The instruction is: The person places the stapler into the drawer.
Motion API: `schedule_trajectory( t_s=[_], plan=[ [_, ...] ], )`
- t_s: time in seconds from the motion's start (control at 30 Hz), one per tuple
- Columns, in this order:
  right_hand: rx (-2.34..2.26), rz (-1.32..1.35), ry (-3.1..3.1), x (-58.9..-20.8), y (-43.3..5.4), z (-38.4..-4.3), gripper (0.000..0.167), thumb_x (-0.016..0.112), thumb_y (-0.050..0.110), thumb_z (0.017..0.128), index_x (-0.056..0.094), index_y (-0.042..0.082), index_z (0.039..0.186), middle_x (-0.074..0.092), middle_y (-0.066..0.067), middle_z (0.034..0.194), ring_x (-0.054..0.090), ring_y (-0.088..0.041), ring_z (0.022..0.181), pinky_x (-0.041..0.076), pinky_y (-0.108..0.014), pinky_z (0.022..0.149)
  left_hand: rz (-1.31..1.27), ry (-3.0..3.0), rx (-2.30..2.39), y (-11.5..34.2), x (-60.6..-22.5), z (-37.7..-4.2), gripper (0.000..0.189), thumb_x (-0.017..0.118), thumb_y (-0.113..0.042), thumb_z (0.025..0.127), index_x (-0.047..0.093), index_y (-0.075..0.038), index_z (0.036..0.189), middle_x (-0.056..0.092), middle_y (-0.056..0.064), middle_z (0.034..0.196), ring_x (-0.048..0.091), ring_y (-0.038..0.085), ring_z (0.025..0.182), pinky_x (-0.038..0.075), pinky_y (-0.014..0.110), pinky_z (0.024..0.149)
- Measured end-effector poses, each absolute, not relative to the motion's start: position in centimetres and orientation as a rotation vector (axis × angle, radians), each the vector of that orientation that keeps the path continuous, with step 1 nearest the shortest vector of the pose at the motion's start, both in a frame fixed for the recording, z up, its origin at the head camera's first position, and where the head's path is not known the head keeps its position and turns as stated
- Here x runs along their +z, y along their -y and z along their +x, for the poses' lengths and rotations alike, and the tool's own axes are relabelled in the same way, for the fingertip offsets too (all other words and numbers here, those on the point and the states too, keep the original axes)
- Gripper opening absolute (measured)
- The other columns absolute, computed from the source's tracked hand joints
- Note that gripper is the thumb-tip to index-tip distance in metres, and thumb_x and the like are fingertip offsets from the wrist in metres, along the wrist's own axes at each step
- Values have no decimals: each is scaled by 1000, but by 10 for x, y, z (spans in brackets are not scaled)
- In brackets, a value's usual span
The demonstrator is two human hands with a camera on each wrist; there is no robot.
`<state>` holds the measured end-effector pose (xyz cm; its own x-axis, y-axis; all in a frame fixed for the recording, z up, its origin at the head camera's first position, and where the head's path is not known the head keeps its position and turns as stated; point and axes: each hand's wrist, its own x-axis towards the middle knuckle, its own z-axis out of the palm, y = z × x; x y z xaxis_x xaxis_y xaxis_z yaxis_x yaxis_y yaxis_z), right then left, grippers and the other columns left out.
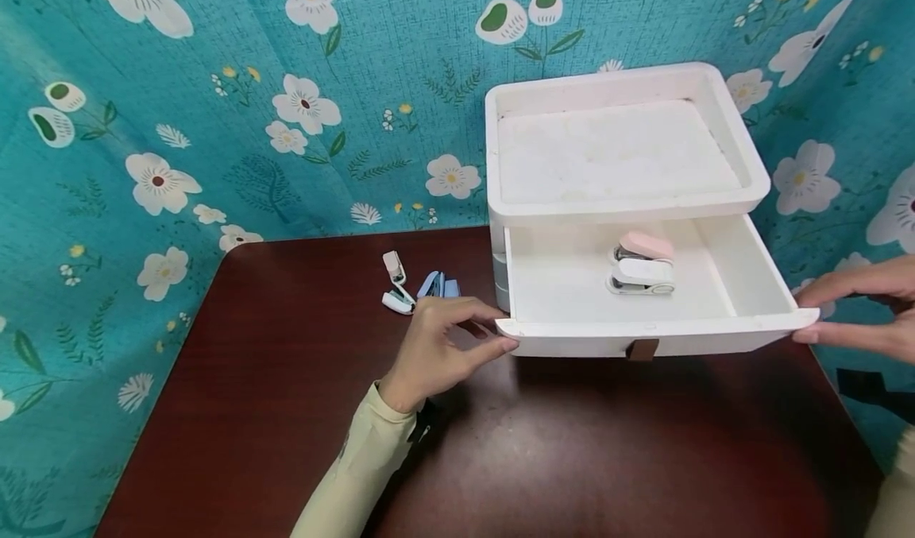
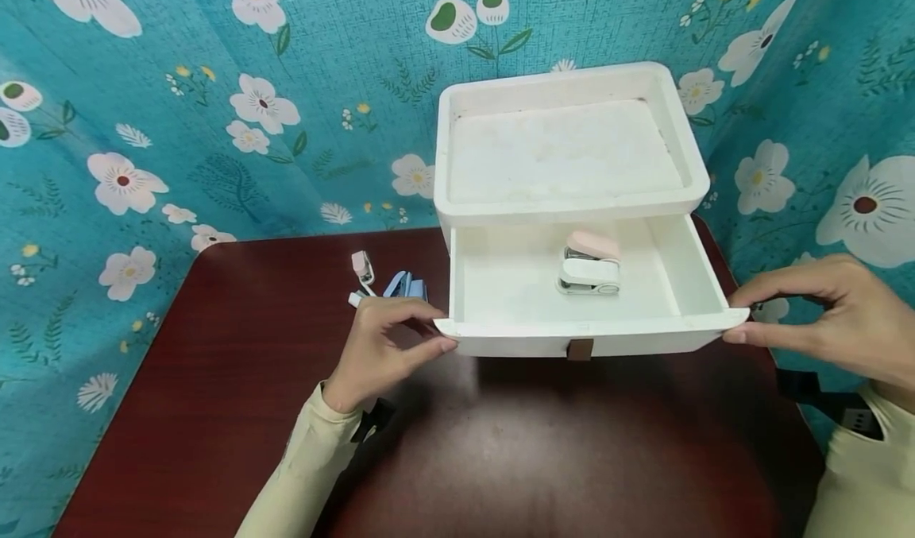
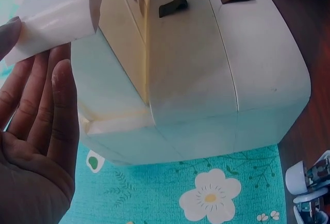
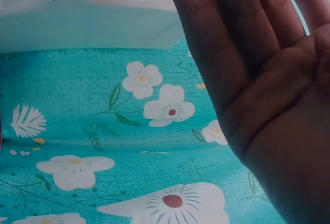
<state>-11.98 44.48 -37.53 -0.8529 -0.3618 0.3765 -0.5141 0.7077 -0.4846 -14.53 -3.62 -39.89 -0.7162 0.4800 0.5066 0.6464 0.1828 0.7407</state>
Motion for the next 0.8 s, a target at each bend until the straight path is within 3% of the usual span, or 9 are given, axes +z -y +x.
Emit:
schedule_trajectory(
  t_s=[0.17, 0.37, 0.6, 0.8],
  plan=[
    [920, 544, 2679, -376, -439, -120, 45, 89, -20, 60, 80, 16, 87, 72, 29, 90, 63, 17, 77, 47, 1, 68, -1037, 2270, -1586, 34, -399, -154, 18, 87, -6, 82, 80, -3, 98, 80, 9, 86, 75, 12, 75, 63, 24, 71],
    [975, 326, 2682, -376, -430, -127, 26, 85, -10, 76, 78, 1, 99, 61, 45, 97, 56, 28, 86, 41, 5, 70, -960, 2259, -1571, 30, -399, -166, 17, 86, -10, 85, 80, -3, 99, 80, 9, 88, 76, 12, 73, 63, 26, 69],
    [1007, 124, 2685, -376, -422, -132, 34, 82, 2, 86, 73, -3, 118, 52, 52, 99, 50, 26, 86, 39, 5, 68, -834, 2237, -1571, 25, -402, -181, 20, 87, -13, 85, 81, -4, 101, 81, 10, 91, 76, 13, 72, 64, 31, 66],
    [1151, 146, 2511, -380, -412, -140, 37, 79, -6, 86, 72, -7, 122, 64, 42, 103, 60, 21, 83, 46, 2, 75, -719, 2205, -1590, 20, -403, -189, 20, 88, -14, 84, 81, -4, 100, 81, 10, 91, 76, 13, 73, 63, 29, 66]
  ],
)
